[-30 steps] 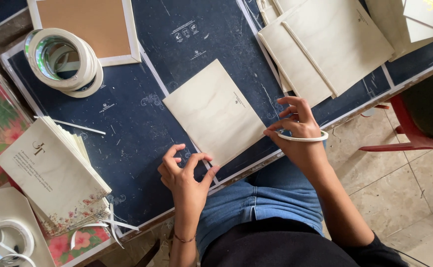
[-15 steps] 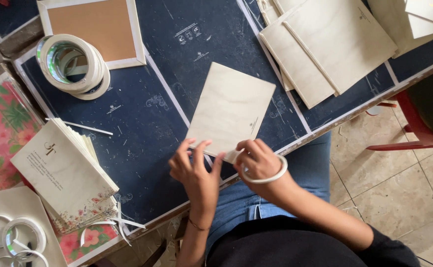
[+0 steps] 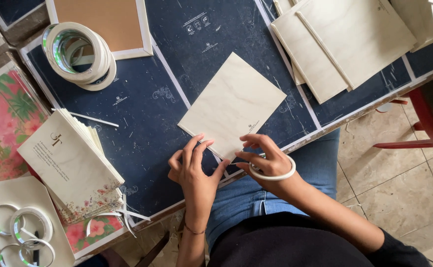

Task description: Applying double-sided tape to the edges of paper cards and stacking them.

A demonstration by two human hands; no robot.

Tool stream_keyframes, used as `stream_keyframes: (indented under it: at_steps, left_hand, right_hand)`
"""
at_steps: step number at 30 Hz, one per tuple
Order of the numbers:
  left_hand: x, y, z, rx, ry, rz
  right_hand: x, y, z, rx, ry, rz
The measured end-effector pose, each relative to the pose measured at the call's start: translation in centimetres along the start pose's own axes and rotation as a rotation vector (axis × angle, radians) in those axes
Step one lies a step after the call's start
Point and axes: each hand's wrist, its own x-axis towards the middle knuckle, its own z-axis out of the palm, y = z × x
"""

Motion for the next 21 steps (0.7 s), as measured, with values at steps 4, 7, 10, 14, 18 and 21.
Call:
stream_keyframes:
  at_steps: [4,7,10,14,18,21]
  left_hand:
    - [-0.5,0.2,0.5,0.021,-0.025,-0.049]
    - [-0.7,0.6,0.7,0.043,-0.032,-0.102]
    - [-0.4,0.8,0.9,0.002,-0.043,-0.164]
    - [-0.5,0.9,1.2,-0.012,-0.044,-0.192]
    - [-0.4,0.6,1.6,-0.007,-0.047,-0.205]
    - [-0.3,1.0,0.4,0.038,0.011,-0.062]
  right_hand:
    - [1.0,0.9,0.5,0.032,-0.005,0.008]
    - [2.1,1.0,0.8,0.029,-0.016,0.027]
    - [2.4,1.3,1.1,0.006,-0.039,0.039]
    - [2.2,1.6,1.1,-0.015,-0.101,0.064]
    - [2.9,1.6,0.3,0.013,-0.114,0.082]
    - [4.2,3.5,-3.4,0.129,-0.212,0.135]
